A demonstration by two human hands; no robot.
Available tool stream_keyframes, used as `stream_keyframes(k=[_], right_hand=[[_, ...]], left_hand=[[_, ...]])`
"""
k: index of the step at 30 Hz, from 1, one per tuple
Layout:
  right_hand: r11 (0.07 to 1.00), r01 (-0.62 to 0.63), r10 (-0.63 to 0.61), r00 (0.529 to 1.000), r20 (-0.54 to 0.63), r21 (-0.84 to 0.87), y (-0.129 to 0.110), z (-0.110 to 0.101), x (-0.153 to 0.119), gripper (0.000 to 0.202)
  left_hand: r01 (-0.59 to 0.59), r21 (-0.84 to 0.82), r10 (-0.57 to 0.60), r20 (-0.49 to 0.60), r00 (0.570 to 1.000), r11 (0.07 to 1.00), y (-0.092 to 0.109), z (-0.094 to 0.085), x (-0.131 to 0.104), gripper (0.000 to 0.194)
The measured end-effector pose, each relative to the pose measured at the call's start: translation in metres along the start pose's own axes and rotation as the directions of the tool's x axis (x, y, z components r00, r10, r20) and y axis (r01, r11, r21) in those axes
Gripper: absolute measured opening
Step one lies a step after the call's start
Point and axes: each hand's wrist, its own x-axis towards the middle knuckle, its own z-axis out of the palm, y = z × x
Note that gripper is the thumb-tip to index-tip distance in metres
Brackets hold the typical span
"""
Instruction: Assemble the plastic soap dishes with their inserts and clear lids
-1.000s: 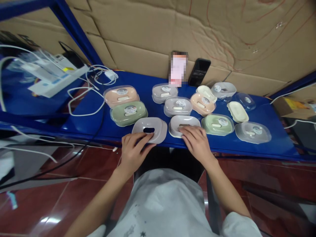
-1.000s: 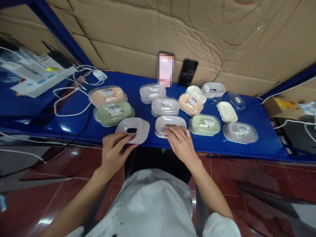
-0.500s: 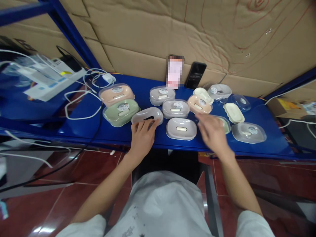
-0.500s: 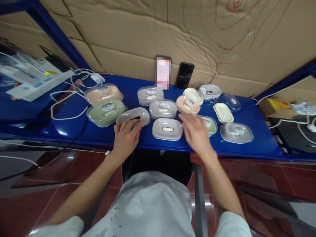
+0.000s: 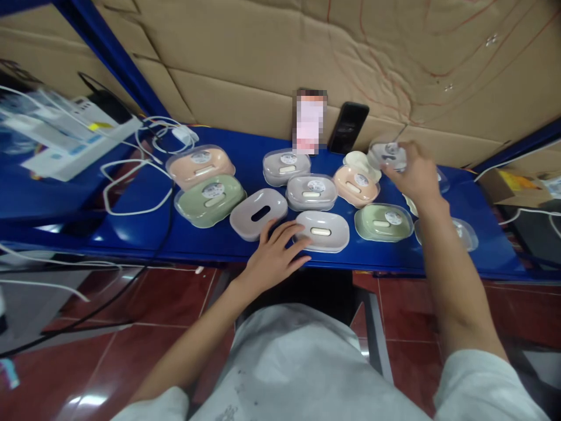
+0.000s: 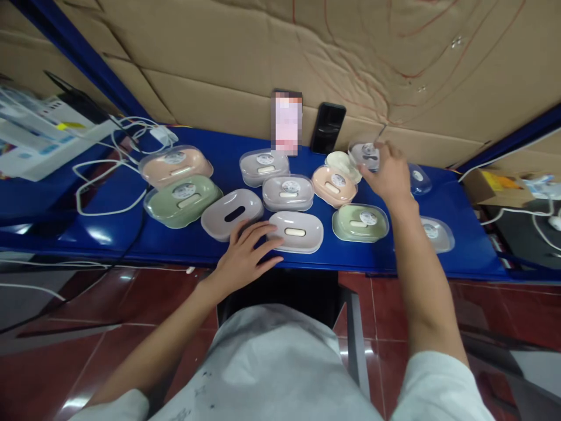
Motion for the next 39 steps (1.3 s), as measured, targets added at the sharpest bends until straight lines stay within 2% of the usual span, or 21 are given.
stream_keyframes(k=[2, 4, 5, 7, 10, 13, 17, 24, 29, 35, 37, 39], right_hand=[[0.98, 0.082, -0.052, 0.985, -0.166, 0.179, -0.01, -0.015, -0.047, 0.057], [0.908, 0.209, -0.128, 0.964, -0.233, 0.362, -0.03, -0.021, -0.103, 0.054], [0.859, 0.281, -0.19, 0.951, -0.244, 0.428, -0.041, -0.02, -0.13, 0.056], [0.813, 0.343, -0.249, 0.936, -0.25, 0.471, -0.064, -0.011, -0.174, 0.056], [0.784, 0.356, -0.295, 0.934, -0.201, 0.508, -0.085, 0.014, -0.205, 0.06], [0.763, 0.362, -0.389, 0.919, -0.068, 0.535, -0.088, 0.032, -0.201, 0.064], [0.739, 0.425, -0.501, 0.865, 0.005, 0.523, -0.085, 0.034, -0.187, 0.069], [0.704, 0.503, -0.576, 0.817, -0.011, 0.502, -0.094, 0.031, -0.183, 0.071], [0.718, 0.513, -0.578, 0.816, -0.009, 0.47, -0.096, 0.042, -0.181, 0.076], [0.734, 0.538, -0.576, 0.817, -0.041, 0.416, -0.096, 0.046, -0.185, 0.086], [0.74, 0.547, -0.563, 0.822, -0.084, 0.392, -0.093, 0.039, -0.182, 0.088], [0.752, 0.553, -0.537, 0.829, -0.154, 0.358, -0.091, 0.028, -0.172, 0.088]], left_hand=[[0.001, -0.031, -0.002, -0.051, 0.999, 1.0, -0.002, 0.002, -0.001, 0.018], [-0.013, -0.068, 0.006, -0.093, 0.996, 0.998, -0.004, 0.002, -0.003, 0.013], [-0.018, -0.088, 0.009, -0.111, 0.994, 0.996, -0.004, 0.003, -0.004, 0.013], [-0.019, -0.132, 0.002, -0.134, 0.991, 0.991, -0.006, 0.003, -0.005, 0.018], [-0.006, -0.199, -0.025, -0.157, 0.987, 0.98, -0.007, 0.005, -0.007, 0.031], [0.031, -0.276, -0.081, -0.171, 0.982, 0.961, -0.009, 0.005, -0.008, 0.047], [0.06, -0.342, -0.111, -0.131, 0.985, 0.938, -0.011, 0.003, -0.01, 0.061], [0.044, -0.334, -0.106, -0.172, 0.979, 0.942, -0.011, 0.007, -0.012, 0.045], [0.051, -0.382, -0.113, -0.143, 0.983, 0.923, -0.012, 0.01, -0.012, 0.037], [0.032, -0.282, -0.084, -0.175, 0.981, 0.959, -0.008, 0.008, -0.013, 0.038], [0.022, -0.177, -0.064, -0.236, 0.97, 0.984, -0.008, 0.003, -0.015, 0.038], [0.091, -0.042, -0.1, -0.325, 0.941, 0.995, -0.01, -0.004, -0.019, 0.039]])
